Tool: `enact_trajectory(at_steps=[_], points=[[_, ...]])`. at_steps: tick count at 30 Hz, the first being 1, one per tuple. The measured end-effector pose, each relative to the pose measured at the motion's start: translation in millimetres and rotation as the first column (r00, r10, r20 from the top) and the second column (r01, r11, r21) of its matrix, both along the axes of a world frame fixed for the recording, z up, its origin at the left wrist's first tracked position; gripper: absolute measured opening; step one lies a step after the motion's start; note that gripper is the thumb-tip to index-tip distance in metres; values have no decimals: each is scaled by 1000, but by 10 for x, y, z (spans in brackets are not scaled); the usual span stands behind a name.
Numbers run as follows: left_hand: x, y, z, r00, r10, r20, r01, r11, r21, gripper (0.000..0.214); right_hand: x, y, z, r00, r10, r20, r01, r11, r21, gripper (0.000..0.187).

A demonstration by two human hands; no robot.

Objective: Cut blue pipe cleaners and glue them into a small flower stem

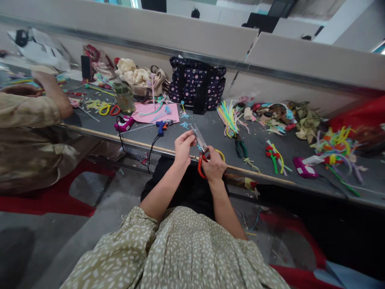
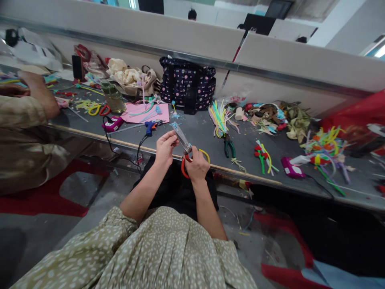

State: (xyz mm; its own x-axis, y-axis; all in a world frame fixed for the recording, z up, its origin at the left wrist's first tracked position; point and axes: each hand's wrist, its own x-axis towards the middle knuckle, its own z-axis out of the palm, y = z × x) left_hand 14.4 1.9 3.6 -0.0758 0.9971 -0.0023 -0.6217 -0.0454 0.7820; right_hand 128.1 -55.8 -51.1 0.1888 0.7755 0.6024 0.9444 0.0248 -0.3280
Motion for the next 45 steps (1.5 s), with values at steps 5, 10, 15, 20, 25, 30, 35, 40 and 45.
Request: enact_trajectory(at_steps=[5, 10, 15, 20, 25, 30, 35, 40, 45], points=[[8, -10, 14, 1000, 6, 15, -6, 1000, -5, 16, -5, 10, -25, 1000, 5, -5, -5, 1000, 7, 36], [19, -7, 14, 1000, 5, 6, -5, 999, -40, 16, -18, 10, -25, 1000, 12, -28, -12, 1000, -7, 35], [37, -1, 9, 999, 1, 35, 1, 997, -72, 17, -11, 17, -39, 999, 18, -45, -19, 1000, -10, 34], [44, -16, 20, 998, 2, 69, 2, 998, -66, 18, -1, 29, -61, 999, 16, -34, -16, 1000, 14, 31], [47, -3, 6, 997, 1, 71, 4, 997, -76, 19, -18, 37, -73, 1000, 0, -22, 1, 999, 47, 29], [41, 31, -42, 998, 8, 63, -3, 996, -89, 18, -26, 35, -85, 999, 26, -31, -26, 1000, 5, 26], [35, 47, -77, 998, 8, 59, -3, 996, -84, 18, -16, 42, -87, 998, 46, -37, -46, 999, -14, 27], [7, 54, -110, 1000, -13, 1, 13, 999, -39, 16, 7, 45, -75, 998, 48, -29, -48, 999, -13, 27], [-64, 85, -115, 996, 3, -91, 1, 999, 48, 16, 33, 50, -78, 998, 63, -28, -64, 998, -10, 27]])
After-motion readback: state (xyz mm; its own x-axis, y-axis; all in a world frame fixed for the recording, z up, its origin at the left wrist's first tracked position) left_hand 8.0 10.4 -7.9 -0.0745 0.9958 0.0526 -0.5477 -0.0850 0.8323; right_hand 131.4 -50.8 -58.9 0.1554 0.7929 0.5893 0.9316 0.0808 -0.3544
